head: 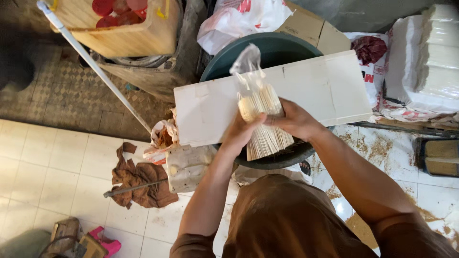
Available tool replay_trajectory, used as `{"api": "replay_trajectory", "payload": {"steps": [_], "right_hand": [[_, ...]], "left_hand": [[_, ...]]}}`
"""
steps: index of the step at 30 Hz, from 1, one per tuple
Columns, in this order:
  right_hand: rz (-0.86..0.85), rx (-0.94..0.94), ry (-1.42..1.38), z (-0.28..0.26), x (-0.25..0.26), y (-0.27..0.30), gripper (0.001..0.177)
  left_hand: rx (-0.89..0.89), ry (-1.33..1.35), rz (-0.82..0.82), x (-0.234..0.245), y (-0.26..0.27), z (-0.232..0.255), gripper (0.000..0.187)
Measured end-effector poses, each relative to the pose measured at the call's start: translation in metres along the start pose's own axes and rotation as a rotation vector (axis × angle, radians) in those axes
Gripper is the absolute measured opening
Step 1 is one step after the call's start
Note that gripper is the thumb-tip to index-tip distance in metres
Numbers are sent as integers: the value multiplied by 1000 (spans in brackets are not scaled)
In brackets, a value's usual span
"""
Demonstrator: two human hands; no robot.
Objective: The person repeatedly scoops bundles of thin noodles from a basin into a clear plastic bag, then places the filled bag onto a stack of similar packages on a nearby surface. The process is repeated multiple times throughout the clip.
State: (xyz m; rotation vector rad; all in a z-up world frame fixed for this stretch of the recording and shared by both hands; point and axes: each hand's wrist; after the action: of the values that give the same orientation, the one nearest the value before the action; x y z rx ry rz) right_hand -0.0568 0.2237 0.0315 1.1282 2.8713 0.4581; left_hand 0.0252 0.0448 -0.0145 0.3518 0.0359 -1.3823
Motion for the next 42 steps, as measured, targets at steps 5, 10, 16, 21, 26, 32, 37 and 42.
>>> {"api": "replay_trajectory", "payload": {"steps": [5, 10, 16, 21, 26, 32, 37, 42], "right_hand": [[175, 176, 302, -19, 4, -25, 71], [218, 203, 567, -18, 16, -40, 61], [300, 260, 443, -8, 12, -46, 61], [207, 251, 471, -19, 1, -52, 51], [189, 343, 418, -24, -1, -56, 64], [198, 310, 451, -13, -5, -54, 47], [129, 164, 547, 4, -3, -56, 53], [123, 325, 85, 24, -9, -41, 50]], "left_hand": [[-112, -181, 131, 16, -24, 27, 75], [-406, -301, 39, 25, -34, 38, 55], [-335, -558, 166, 32, -28, 20, 51], [-380, -425, 125, 36, -23, 23, 73], [-359, -450, 87, 45, -18, 27, 55], [-393, -294, 140, 50, -20, 12, 59], [-360, -248, 74, 51, -23, -1, 47], [-222, -140, 164, 37, -13, -5, 49]]}}
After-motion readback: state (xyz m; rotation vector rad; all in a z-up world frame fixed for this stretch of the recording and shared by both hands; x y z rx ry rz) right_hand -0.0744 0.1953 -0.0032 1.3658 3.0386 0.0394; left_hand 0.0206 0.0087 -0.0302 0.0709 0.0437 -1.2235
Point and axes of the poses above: each hand's wrist, its own y-axis away from the middle knuckle, its own x-axis out of the back of the hand, z = x × y, and after that the axes turned 2 degrees about z, right-handed
